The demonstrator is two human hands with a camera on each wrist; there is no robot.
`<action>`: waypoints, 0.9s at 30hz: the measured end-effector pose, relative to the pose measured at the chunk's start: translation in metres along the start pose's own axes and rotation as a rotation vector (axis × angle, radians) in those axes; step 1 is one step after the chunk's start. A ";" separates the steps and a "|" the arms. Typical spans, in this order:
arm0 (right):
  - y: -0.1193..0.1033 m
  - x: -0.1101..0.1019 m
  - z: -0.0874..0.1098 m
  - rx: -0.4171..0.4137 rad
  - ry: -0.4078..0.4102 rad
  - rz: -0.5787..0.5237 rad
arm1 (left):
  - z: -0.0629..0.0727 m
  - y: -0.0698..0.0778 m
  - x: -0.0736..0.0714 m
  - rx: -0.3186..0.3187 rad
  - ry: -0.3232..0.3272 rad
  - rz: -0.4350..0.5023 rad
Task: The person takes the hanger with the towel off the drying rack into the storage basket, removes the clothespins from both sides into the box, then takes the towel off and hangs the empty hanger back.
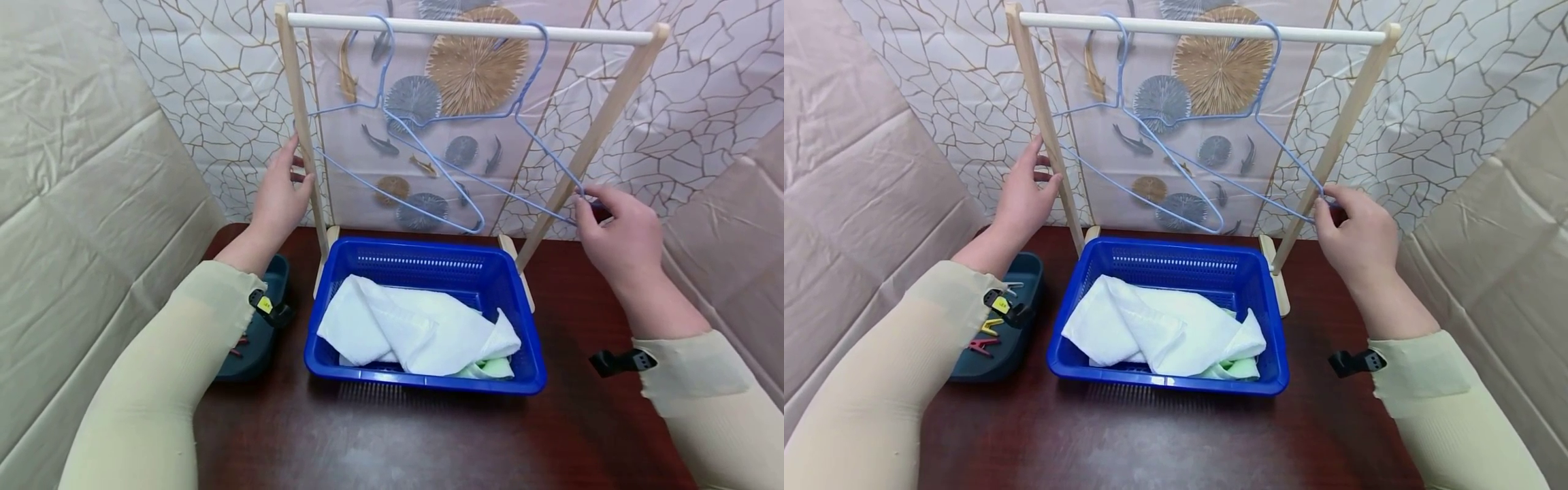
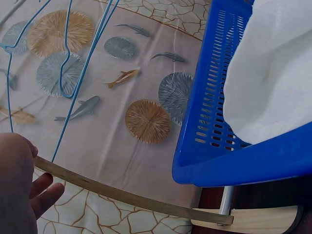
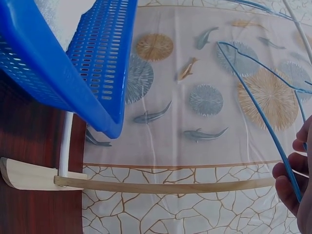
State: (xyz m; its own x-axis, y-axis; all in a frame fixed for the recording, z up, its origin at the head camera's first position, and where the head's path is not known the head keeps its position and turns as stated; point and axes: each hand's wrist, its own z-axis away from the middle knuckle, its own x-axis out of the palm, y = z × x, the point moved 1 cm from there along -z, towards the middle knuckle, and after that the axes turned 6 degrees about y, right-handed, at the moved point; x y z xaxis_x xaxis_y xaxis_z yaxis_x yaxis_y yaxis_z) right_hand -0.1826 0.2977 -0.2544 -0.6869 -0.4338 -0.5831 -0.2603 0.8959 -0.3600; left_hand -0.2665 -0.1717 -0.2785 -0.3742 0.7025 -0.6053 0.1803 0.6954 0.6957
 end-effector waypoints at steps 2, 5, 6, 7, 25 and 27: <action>0.002 -0.001 0.002 -0.005 0.032 -0.009 | 0.003 -0.001 0.000 0.001 -0.010 0.010; 0.004 -0.002 0.005 -0.021 0.071 -0.015 | 0.008 0.000 0.000 -0.003 -0.026 0.019; 0.005 -0.003 0.006 -0.022 0.078 -0.015 | 0.010 0.000 0.000 -0.003 -0.030 0.021; 0.006 -0.003 0.007 -0.025 0.083 -0.013 | 0.011 0.001 -0.001 -0.005 -0.033 0.022; 0.016 -0.010 0.011 -0.009 0.103 -0.001 | 0.015 0.003 -0.002 -0.011 -0.029 0.021; 0.016 -0.012 0.012 0.002 0.100 0.001 | 0.015 0.003 -0.002 -0.010 -0.025 0.022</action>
State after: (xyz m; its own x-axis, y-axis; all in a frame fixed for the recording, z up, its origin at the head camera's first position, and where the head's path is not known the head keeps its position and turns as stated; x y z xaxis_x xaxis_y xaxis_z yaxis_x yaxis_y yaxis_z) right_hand -0.1708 0.3163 -0.2620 -0.7515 -0.4211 -0.5078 -0.2584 0.8962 -0.3607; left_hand -0.2516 -0.1684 -0.2811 -0.3479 0.7209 -0.5994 0.1791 0.6787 0.7123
